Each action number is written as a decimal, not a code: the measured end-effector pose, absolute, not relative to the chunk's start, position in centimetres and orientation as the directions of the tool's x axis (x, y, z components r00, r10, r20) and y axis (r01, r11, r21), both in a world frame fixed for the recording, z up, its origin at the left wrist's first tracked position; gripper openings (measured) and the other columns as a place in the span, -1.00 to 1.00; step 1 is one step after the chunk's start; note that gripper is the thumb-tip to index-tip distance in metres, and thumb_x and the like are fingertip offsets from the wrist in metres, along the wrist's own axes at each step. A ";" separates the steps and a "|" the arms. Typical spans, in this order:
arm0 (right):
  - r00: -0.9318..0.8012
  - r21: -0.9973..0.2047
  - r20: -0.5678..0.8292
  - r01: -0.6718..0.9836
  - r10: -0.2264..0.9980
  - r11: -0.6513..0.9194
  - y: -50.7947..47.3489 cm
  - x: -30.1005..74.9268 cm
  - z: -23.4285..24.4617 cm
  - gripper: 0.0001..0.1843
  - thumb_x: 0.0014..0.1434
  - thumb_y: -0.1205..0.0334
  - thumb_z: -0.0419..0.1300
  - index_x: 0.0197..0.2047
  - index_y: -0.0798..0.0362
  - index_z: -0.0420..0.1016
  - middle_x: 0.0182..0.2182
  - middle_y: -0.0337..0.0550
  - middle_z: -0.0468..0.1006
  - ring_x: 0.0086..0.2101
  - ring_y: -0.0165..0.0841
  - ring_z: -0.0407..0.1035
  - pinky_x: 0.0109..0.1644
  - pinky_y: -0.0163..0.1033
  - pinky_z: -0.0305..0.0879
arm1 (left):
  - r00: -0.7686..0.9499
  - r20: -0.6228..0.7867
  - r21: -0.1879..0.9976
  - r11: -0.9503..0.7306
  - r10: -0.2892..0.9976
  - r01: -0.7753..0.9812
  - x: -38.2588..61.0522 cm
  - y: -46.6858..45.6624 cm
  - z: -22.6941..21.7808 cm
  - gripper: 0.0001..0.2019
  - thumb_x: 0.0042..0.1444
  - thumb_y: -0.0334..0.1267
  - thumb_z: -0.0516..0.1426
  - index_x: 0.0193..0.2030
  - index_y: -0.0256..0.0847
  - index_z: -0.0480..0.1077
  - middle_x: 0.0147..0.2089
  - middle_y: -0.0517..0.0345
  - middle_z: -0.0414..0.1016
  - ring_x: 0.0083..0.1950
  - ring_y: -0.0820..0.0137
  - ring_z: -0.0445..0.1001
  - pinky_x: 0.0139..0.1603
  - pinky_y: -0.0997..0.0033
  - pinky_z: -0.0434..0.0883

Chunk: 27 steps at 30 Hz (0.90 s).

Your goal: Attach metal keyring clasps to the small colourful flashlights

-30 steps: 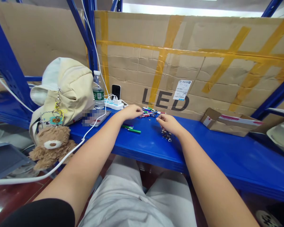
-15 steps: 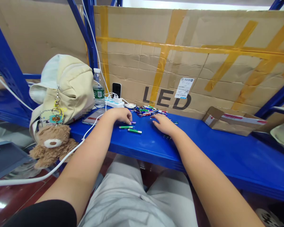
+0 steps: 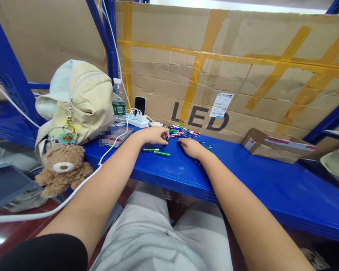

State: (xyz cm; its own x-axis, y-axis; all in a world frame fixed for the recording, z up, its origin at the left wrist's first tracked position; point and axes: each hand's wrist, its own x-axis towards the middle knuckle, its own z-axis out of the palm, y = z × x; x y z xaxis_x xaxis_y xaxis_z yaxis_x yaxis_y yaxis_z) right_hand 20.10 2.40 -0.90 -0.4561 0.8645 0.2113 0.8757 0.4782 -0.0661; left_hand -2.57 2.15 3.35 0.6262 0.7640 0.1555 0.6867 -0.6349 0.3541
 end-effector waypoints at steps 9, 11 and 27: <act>-0.377 -0.118 0.248 0.902 0.892 0.414 1.5 21.1 0.1 -0.67 0.14 0.43 0.12 -0.03 0.15 0.53 -0.11 -0.04 0.59 -0.11 -0.29 0.44 0.02 -0.27 0.29 | 0.635 0.156 0.408 -0.635 0.756 0.656 -2.0 2.0 3.0 -0.72 -0.08 -0.20 0.17 -0.19 -0.22 0.37 -0.20 0.11 0.55 -0.18 0.34 0.50 -0.17 0.41 0.38; -0.355 -0.122 0.233 0.913 0.905 0.389 1.4 21.1 0.2 -0.68 0.13 0.42 0.14 -0.05 0.15 0.54 -0.14 -0.04 0.60 -0.15 -0.30 0.45 -0.02 -0.28 0.30 | 0.638 0.159 0.419 -0.636 0.754 0.648 -1.9 2.0 2.9 -0.72 -0.07 -0.20 0.18 -0.19 -0.22 0.36 -0.20 0.11 0.55 -0.18 0.35 0.50 -0.17 0.41 0.38; -0.320 -0.241 0.205 0.899 0.925 0.365 0.6 21.8 0.4 -0.74 0.08 0.38 0.18 -0.16 0.11 0.59 -0.25 -0.12 0.63 -0.26 -0.36 0.47 -0.14 -0.36 0.32 | 0.659 0.188 0.402 -0.669 0.728 0.625 -1.2 1.5 2.6 -0.71 -0.03 -0.16 0.16 -0.16 -0.22 0.36 -0.17 0.10 0.53 -0.18 0.37 0.49 -0.16 0.43 0.39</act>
State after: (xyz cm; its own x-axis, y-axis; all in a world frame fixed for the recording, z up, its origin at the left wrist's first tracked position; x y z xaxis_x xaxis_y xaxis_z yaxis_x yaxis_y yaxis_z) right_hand 21.84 0.64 0.44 -0.3202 0.9250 0.2047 0.8993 0.3647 -0.2413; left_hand -1.19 1.53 2.62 0.6592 0.7281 0.1882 0.6248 -0.6695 0.4017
